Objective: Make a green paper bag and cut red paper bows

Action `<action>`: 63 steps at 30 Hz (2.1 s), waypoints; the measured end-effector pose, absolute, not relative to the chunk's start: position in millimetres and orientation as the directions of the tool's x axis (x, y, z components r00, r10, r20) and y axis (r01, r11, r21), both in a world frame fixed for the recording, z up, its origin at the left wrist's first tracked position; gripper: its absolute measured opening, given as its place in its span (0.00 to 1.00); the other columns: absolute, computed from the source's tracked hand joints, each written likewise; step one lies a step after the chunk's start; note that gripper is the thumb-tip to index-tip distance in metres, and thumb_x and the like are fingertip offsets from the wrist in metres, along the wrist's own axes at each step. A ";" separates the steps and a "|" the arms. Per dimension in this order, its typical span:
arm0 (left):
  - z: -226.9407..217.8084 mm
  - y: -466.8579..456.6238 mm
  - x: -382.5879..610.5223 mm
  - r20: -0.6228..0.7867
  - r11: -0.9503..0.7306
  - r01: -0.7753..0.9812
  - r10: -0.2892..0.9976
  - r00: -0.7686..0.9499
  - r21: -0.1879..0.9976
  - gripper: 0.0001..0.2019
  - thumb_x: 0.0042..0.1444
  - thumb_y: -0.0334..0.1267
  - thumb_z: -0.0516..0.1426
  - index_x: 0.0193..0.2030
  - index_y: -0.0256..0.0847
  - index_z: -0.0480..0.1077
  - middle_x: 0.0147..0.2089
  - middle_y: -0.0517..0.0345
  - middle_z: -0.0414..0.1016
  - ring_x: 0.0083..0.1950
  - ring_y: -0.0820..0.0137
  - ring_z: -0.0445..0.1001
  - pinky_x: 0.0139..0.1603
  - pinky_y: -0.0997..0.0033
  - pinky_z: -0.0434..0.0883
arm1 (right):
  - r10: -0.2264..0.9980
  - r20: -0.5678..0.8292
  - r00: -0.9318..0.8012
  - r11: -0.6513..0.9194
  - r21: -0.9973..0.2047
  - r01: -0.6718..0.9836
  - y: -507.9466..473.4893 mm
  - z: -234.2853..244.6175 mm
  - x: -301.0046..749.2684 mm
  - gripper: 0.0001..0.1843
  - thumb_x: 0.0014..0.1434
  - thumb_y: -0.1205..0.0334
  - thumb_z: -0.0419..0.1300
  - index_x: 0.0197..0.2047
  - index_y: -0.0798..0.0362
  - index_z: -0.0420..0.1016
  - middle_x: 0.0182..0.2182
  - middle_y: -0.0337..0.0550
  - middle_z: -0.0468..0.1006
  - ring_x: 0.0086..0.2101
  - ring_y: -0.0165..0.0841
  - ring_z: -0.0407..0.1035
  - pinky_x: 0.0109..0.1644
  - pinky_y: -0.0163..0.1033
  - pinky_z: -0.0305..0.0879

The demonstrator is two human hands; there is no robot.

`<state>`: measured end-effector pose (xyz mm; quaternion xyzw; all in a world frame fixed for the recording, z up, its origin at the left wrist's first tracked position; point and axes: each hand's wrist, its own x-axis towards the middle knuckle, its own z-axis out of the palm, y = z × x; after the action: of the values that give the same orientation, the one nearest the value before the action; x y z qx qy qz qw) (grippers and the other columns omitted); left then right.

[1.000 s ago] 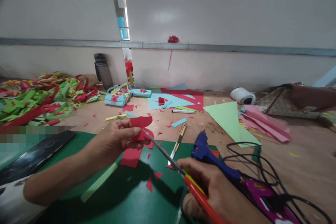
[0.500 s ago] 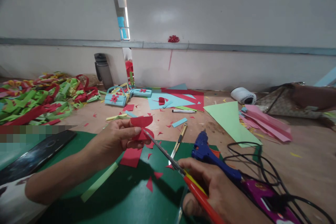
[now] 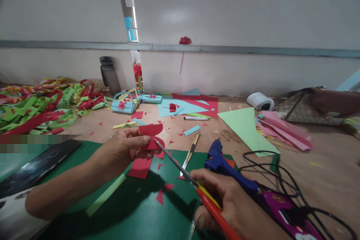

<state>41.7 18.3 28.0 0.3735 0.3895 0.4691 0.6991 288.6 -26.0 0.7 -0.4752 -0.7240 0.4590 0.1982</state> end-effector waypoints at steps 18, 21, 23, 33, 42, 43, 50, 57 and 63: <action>27.7 17.7 40.4 -0.197 0.281 -0.352 0.946 0.256 0.893 0.07 0.47 0.31 0.62 0.33 0.29 0.71 0.29 0.49 0.78 0.31 0.65 0.78 0.33 0.72 0.73 | 0.847 -0.290 -0.446 -0.025 -0.859 0.511 -27.3 13.7 280.9 0.20 0.44 0.69 0.62 0.43 0.54 0.71 0.21 0.32 0.72 0.21 0.25 0.61 0.23 0.29 0.56; 27.5 18.2 40.9 -0.203 0.287 -0.350 0.945 0.258 0.891 0.08 0.47 0.30 0.62 0.33 0.30 0.70 0.29 0.49 0.78 0.31 0.66 0.78 0.33 0.72 0.73 | 0.845 -0.285 -0.453 -0.020 -0.863 0.505 -26.9 14.6 279.8 0.20 0.44 0.67 0.62 0.43 0.54 0.71 0.21 0.33 0.73 0.21 0.26 0.63 0.24 0.30 0.57; 27.5 18.0 41.6 -0.201 0.288 -0.348 0.943 0.264 0.892 0.08 0.47 0.31 0.62 0.34 0.30 0.70 0.29 0.50 0.78 0.31 0.66 0.78 0.33 0.72 0.73 | 0.847 -0.285 -0.449 -0.027 -0.866 0.499 -27.0 14.9 279.2 0.19 0.43 0.67 0.62 0.42 0.54 0.72 0.21 0.33 0.74 0.21 0.27 0.64 0.24 0.30 0.57; 35.2 31.5 21.8 -0.197 0.233 -0.112 0.945 0.260 0.966 0.12 0.41 0.34 0.65 0.33 0.36 0.70 0.25 0.60 0.73 0.24 0.74 0.72 0.27 0.74 0.71 | 0.859 -0.284 -0.426 -0.020 -0.850 0.526 -28.5 17.6 279.9 0.21 0.42 0.72 0.58 0.42 0.54 0.73 0.20 0.33 0.76 0.22 0.30 0.68 0.26 0.32 0.61; 44.7 37.6 5.8 -0.194 0.069 0.262 0.850 0.489 0.963 0.04 0.46 0.34 0.61 0.27 0.35 0.74 0.22 0.57 0.73 0.24 0.74 0.70 0.27 0.76 0.67 | 0.851 -0.288 -0.439 0.064 -0.773 0.632 -27.2 20.0 276.3 0.14 0.37 0.74 0.60 0.30 0.50 0.74 0.24 0.33 0.77 0.23 0.32 0.69 0.25 0.31 0.61; 43.2 37.6 5.1 -0.200 0.061 0.280 0.841 0.503 0.958 0.04 0.46 0.34 0.60 0.27 0.36 0.75 0.22 0.57 0.74 0.24 0.73 0.70 0.28 0.75 0.68 | 0.855 -0.289 -0.430 0.066 -0.762 0.644 -27.4 19.3 276.7 0.14 0.37 0.74 0.60 0.29 0.50 0.73 0.24 0.33 0.77 0.23 0.31 0.68 0.25 0.30 0.60; 40.3 37.6 2.8 -0.218 0.043 0.331 0.830 0.513 0.943 0.05 0.45 0.34 0.60 0.22 0.38 0.74 0.20 0.58 0.73 0.23 0.72 0.71 0.27 0.75 0.68 | 0.819 -0.349 -0.455 0.018 -0.777 0.629 -28.9 20.0 278.6 0.13 0.39 0.73 0.59 0.30 0.49 0.73 0.21 0.34 0.76 0.24 0.34 0.69 0.24 0.32 0.59; 53.9 31.4 4.1 -0.211 0.043 0.316 0.828 0.520 0.948 0.04 0.43 0.31 0.60 0.20 0.37 0.74 0.18 0.59 0.72 0.21 0.73 0.68 0.25 0.76 0.64 | 0.795 -0.451 -0.407 -0.119 -0.772 0.624 -31.8 19.3 279.1 0.28 0.39 0.75 0.57 0.46 0.48 0.71 0.14 0.30 0.71 0.18 0.28 0.65 0.21 0.30 0.56; 60.7 28.5 2.6 -0.199 0.094 0.233 0.854 0.481 0.968 0.03 0.42 0.31 0.60 0.21 0.38 0.74 0.20 0.58 0.74 0.23 0.72 0.69 0.27 0.75 0.65 | 0.810 -0.363 -0.462 -0.002 -0.788 0.616 -29.8 19.3 285.8 0.29 0.42 0.72 0.59 0.51 0.47 0.68 0.16 0.31 0.69 0.15 0.26 0.62 0.17 0.29 0.52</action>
<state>2.6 28.5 60.7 0.6206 0.4377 0.2605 0.5961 285.8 -29.8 19.3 -0.5094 -0.6996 0.4913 0.0985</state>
